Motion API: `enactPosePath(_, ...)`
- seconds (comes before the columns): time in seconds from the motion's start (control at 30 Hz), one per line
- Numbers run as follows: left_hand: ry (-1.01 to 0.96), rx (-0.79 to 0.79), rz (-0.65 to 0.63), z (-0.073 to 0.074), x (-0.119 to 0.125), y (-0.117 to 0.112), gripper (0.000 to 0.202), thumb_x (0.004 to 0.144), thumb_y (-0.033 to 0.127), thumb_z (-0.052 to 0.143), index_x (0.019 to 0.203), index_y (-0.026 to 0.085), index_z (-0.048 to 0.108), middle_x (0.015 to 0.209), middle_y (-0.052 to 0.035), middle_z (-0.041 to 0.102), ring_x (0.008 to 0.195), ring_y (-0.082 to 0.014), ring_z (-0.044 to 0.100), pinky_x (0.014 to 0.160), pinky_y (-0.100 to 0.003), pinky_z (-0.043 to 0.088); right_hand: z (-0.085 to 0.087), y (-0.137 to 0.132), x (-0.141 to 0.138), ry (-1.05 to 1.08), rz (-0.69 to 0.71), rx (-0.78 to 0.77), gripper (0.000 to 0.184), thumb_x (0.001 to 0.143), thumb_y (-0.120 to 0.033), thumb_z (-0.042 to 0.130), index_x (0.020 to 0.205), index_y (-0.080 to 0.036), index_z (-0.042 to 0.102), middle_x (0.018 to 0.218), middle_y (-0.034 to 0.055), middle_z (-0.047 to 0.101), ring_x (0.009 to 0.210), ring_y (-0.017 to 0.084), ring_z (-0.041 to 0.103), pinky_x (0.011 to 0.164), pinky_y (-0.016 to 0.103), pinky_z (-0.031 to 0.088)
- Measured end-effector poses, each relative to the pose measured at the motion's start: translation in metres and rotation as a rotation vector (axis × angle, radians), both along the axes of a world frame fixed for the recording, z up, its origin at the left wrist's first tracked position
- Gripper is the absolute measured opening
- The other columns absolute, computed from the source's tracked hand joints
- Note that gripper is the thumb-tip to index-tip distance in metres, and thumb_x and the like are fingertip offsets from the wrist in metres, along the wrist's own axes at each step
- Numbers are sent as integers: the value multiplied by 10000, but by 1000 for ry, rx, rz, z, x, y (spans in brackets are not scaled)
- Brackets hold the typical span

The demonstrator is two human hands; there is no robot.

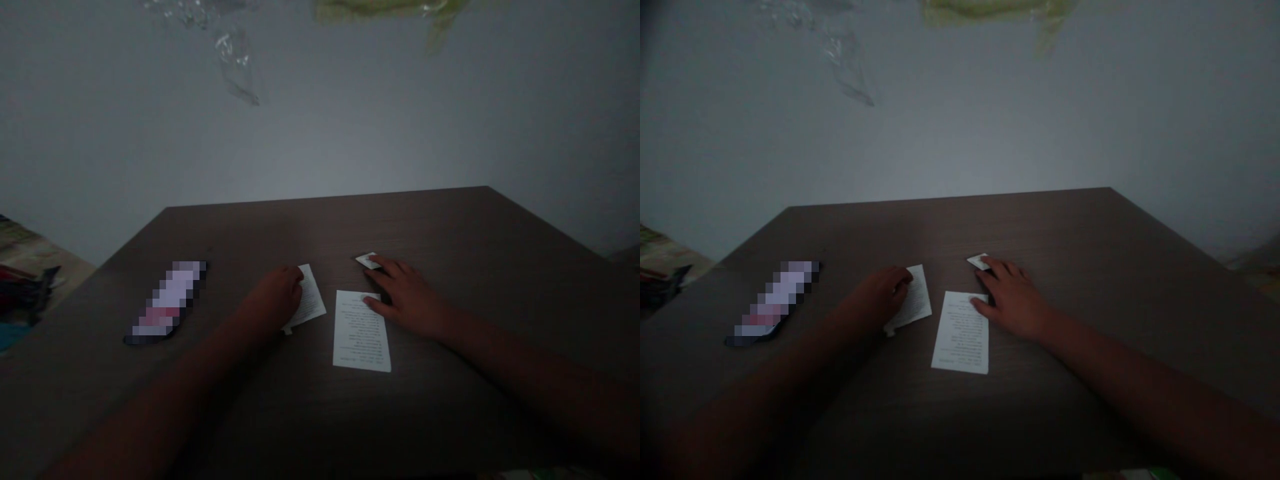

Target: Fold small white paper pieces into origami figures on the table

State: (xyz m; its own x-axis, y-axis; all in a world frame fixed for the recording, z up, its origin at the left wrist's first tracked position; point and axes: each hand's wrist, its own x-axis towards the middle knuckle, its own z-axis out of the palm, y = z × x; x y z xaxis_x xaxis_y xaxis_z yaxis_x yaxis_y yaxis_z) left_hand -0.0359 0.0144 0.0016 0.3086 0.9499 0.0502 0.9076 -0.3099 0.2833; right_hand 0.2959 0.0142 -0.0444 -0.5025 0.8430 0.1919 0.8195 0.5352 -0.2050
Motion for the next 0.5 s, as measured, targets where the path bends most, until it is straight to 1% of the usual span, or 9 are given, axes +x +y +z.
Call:
enactPosePath(0.1,-145,-39,-4,-4,1,4,272,1062,183,552,1195,197,789,1200,-147,864,1091,-323,850,987,-482,707,1,0,-1,-13,1,-10,613,1131,-575,651,1629,-221,695,1835,207,511,1583,501,583,1246,732,548)
enactPosePath(0.17,-421,-125,16,-9,2,7,285,1042,178,546,1205,204,779,1187,-135,873,1080,-300,861,947,-457,725,2,0,-2,-22,2,-14,613,1138,-572,644,1631,-211,693,1840,209,505,1594,501,576,1252,721,550)
enactPosePath(0.23,-712,-159,69,-12,2,11,301,1013,175,524,1172,224,774,1178,-107,879,1112,-282,862,953,-446,733,3,0,-1,-29,-1,-15,611,1143,-568,639,1631,-205,694,1844,210,500,1604,504,569,1262,719,544)
enactPosePath(0.27,-819,-130,106,-12,2,13,297,1003,187,516,1147,230,772,1181,-93,877,1137,-279,854,976,-453,729,3,0,-1,-32,-2,-15,606,1145,-566,637,1628,-205,697,1846,211,497,1607,505,567,1268,722,538)
enactPosePath(0.33,-954,-33,183,-9,0,15,270,961,215,520,1072,225,766,1192,-88,865,1147,-280,837,1013,-467,717,2,1,1,-41,-1,-15,595,1152,-564,623,1627,-214,699,1846,209,497,1602,500,576,1271,728,531)
enactPosePath(0.4,-973,106,251,-2,-3,16,256,933,237,511,1013,224,754,1181,-87,853,1133,-283,818,1014,-463,704,1,1,3,-48,-1,-10,615,1164,-562,596,1670,-218,662,1845,212,496,1595,489,586,1269,722,532)
enactPosePath(0.43,-923,163,251,1,-4,15,264,933,239,504,1006,228,758,1173,-86,847,1136,-286,806,1023,-464,694,0,1,3,-45,1,-6,641,1170,-555,584,1718,-224,613,1847,213,494,1605,481,579,1272,713,530)
enactPosePath(0.47,-831,192,217,5,-5,14,283,945,237,497,1020,233,769,1173,-85,844,1150,-290,795,1044,-471,682,-1,2,4,-43,6,-2,660,1176,-545,572,1761,-239,563,1850,208,492,1614,472,572,1275,706,528)
enactPosePath(0.5,-711,185,146,8,-6,13,303,963,233,499,1048,236,790,1186,-85,842,1172,-295,786,1078,-483,665,-2,2,4,-40,14,2,669,1181,-533,563,1789,-257,526,1854,200,489,1622,465,565,1278,701,524)
